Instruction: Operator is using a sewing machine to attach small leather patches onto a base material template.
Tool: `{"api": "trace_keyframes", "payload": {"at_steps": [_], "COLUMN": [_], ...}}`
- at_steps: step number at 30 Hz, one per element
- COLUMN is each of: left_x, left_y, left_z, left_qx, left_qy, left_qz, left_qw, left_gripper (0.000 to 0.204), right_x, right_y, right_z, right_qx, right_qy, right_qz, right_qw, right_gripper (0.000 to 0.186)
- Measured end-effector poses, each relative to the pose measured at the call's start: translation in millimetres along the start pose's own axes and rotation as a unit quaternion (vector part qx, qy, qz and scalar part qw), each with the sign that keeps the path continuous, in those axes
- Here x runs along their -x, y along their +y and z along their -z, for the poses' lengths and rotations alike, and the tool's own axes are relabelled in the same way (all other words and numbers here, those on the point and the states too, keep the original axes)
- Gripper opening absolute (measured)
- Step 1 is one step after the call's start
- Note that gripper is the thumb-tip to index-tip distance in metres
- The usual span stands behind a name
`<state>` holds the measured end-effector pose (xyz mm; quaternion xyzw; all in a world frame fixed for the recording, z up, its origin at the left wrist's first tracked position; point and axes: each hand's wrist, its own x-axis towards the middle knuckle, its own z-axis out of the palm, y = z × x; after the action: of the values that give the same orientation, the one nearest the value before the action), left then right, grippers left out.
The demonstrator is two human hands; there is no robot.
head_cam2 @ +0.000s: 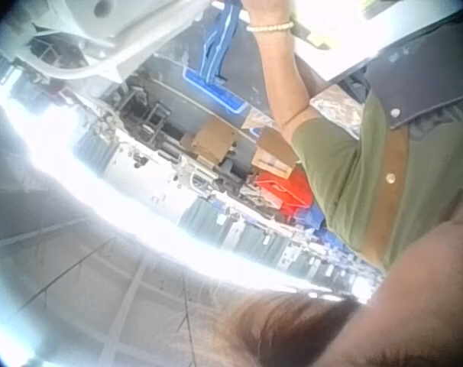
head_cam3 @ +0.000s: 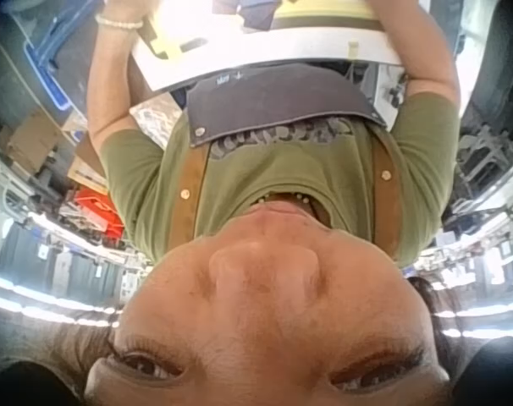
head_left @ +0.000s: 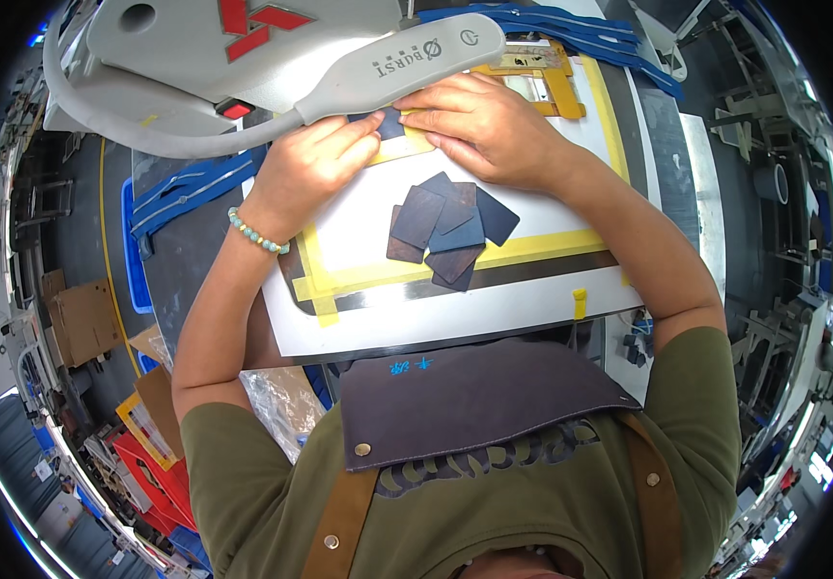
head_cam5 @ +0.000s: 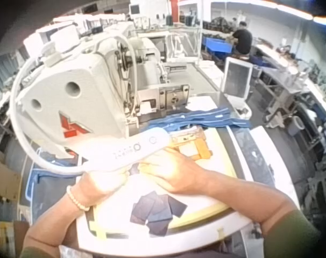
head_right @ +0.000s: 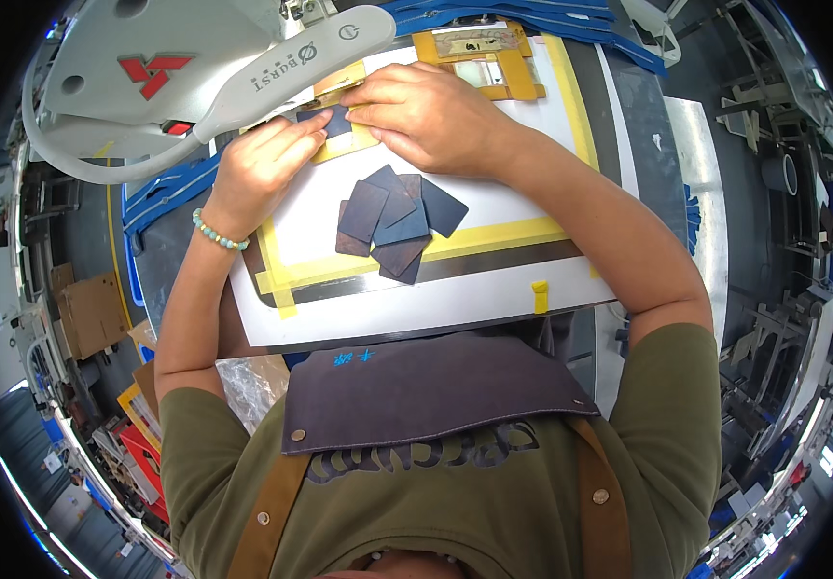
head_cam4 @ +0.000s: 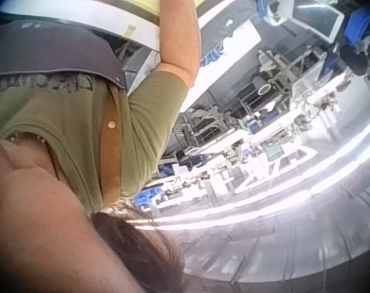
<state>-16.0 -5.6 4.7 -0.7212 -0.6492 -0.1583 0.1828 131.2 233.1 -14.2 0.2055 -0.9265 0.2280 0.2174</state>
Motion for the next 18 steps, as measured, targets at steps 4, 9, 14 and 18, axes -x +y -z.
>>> {"api": "trace_keyframes", "payload": {"at_steps": [4,9,14,18], "left_x": [-8,-12,-15,-17], "left_y": [2,4,8,8], "left_z": [1,1,3,5], "left_qx": [-0.043,-0.061,-0.073,-0.066], "left_qy": [-0.036,-0.059,-0.068,-0.082], "left_qz": [-0.026,-0.037,-0.036,-0.027], "left_qw": [0.998,0.996,0.994,0.994], "left_gripper": [0.024,0.026,0.023,0.023], "right_x": [1,1,-1,-2], "right_y": [3,3,-2,-3], "right_z": [-1,-1,3,0], "right_qx": [0.048,0.093,0.112,0.119], "right_qy": [0.006,0.014,-0.008,0.0], "right_qz": [0.035,0.066,0.073,0.088], "right_qw": [0.998,0.993,0.991,0.989], "right_gripper": [0.032,0.031,0.031,0.033]}}
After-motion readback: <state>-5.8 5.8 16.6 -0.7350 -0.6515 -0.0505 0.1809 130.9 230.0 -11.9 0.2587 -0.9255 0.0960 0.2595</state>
